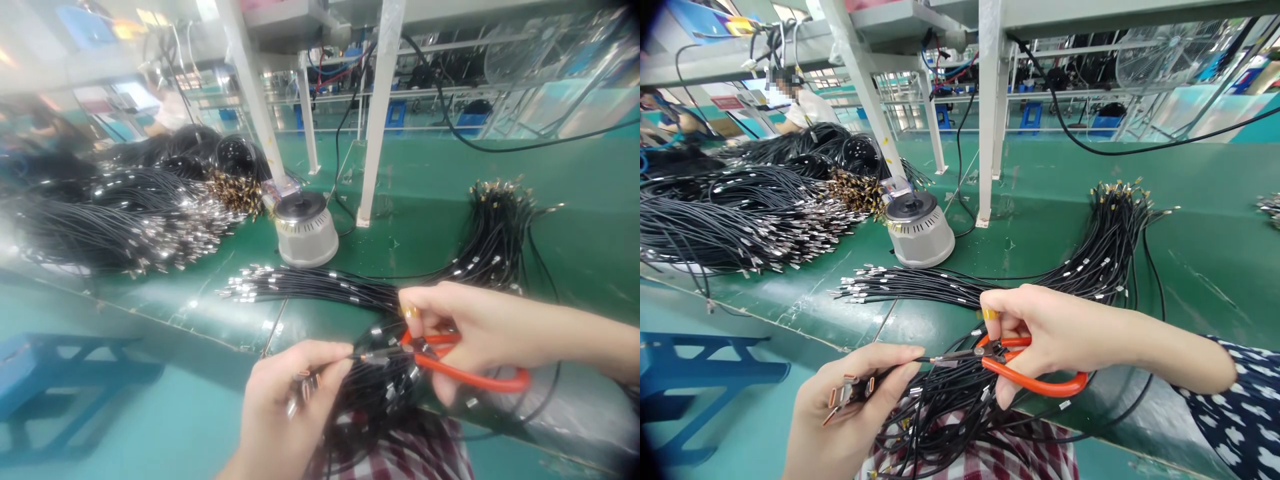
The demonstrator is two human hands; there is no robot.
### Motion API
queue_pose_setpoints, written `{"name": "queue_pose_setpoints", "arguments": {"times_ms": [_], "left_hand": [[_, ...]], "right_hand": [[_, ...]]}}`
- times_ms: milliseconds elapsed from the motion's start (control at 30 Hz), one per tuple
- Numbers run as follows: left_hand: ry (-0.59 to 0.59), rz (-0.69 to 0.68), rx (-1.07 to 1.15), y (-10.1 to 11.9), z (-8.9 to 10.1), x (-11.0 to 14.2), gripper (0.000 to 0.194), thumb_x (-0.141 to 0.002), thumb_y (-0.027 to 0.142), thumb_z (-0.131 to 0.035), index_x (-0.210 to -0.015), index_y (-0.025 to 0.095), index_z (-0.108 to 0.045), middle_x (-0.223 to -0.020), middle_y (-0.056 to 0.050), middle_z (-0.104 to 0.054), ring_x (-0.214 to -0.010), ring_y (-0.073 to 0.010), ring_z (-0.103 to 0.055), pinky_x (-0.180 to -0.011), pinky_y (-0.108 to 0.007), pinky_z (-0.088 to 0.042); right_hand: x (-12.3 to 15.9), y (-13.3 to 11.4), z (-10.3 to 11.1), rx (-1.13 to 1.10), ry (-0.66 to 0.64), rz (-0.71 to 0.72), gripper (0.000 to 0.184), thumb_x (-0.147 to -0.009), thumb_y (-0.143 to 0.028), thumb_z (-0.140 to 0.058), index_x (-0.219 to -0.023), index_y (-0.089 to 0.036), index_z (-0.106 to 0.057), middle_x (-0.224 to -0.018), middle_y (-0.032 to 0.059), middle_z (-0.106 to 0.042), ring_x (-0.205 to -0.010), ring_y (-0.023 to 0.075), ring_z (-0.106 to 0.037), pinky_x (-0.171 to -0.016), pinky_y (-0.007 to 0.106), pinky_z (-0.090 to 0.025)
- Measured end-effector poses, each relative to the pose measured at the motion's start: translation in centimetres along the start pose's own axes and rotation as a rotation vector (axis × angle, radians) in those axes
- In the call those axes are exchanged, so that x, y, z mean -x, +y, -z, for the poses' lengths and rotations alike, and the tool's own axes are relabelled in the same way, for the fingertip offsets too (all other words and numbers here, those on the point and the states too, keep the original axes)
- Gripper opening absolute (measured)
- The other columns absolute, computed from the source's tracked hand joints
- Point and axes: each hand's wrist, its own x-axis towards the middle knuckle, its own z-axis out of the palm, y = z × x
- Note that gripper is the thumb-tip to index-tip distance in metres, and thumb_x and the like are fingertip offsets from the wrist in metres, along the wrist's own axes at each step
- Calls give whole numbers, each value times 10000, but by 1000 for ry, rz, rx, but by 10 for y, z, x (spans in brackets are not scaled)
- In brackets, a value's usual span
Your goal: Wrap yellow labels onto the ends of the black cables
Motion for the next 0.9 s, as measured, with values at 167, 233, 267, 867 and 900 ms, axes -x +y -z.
{"name": "queue_pose_setpoints", "arguments": {"times_ms": [167, 233, 267, 867, 900], "left_hand": [[2, 13, -11, 0, 0, 2, 256, -745, 31, -696, -812, 271, -749, -752, 65, -789, -611, -116, -720, -605, -161, -567], [7, 19, 1, 0, 1, 2, 259, -746, 34, -695, -811, 279, -750, -744, 74, -786, -598, -108, -714, -586, -149, -560], [3, 25, 8, 0, 0, 2, 257, -749, 38, -694, -810, 281, -750, -739, 77, -784, -590, -105, -711, -574, -145, -557], [32, -3, -27, 0, -2, 5, 218, -750, 54, -700, -813, 258, -748, -774, 42, -796, -631, -137, -733, -621, -184, -583], [32, -1, -22, 0, -2, 5, 216, -752, 54, -697, -812, 256, -748, -768, 39, -795, -628, -140, -733, -617, -187, -585]], "right_hand": [[-6, 8, -1, -208, -59, -2, 440, -653, -258, -825, -742, -217, -396, -516, -138, -414, -467, 51, -404, -434, 163, -242], [-6, 6, 0, -165, -37, 8, 427, -654, -232, -817, -746, -215, -401, -545, -126, -462, -494, 54, -412, -450, 159, -276], [-5, 4, 1, -109, -17, 12, 424, -648, -228, -819, -750, -215, -408, -568, -118, -488, -513, 57, -419, -464, 161, -298], [-5, -7, 0, 241, 65, 116, 340, -697, -163, -718, -708, -237, -386, -522, -113, -428, -500, 93, -412, -462, 188, -272], [-4, -7, 0, 239, 68, 110, 340, -695, -181, -728, -714, -237, -393, -529, -109, -437, -507, 95, -417, -465, 189, -280]]}}
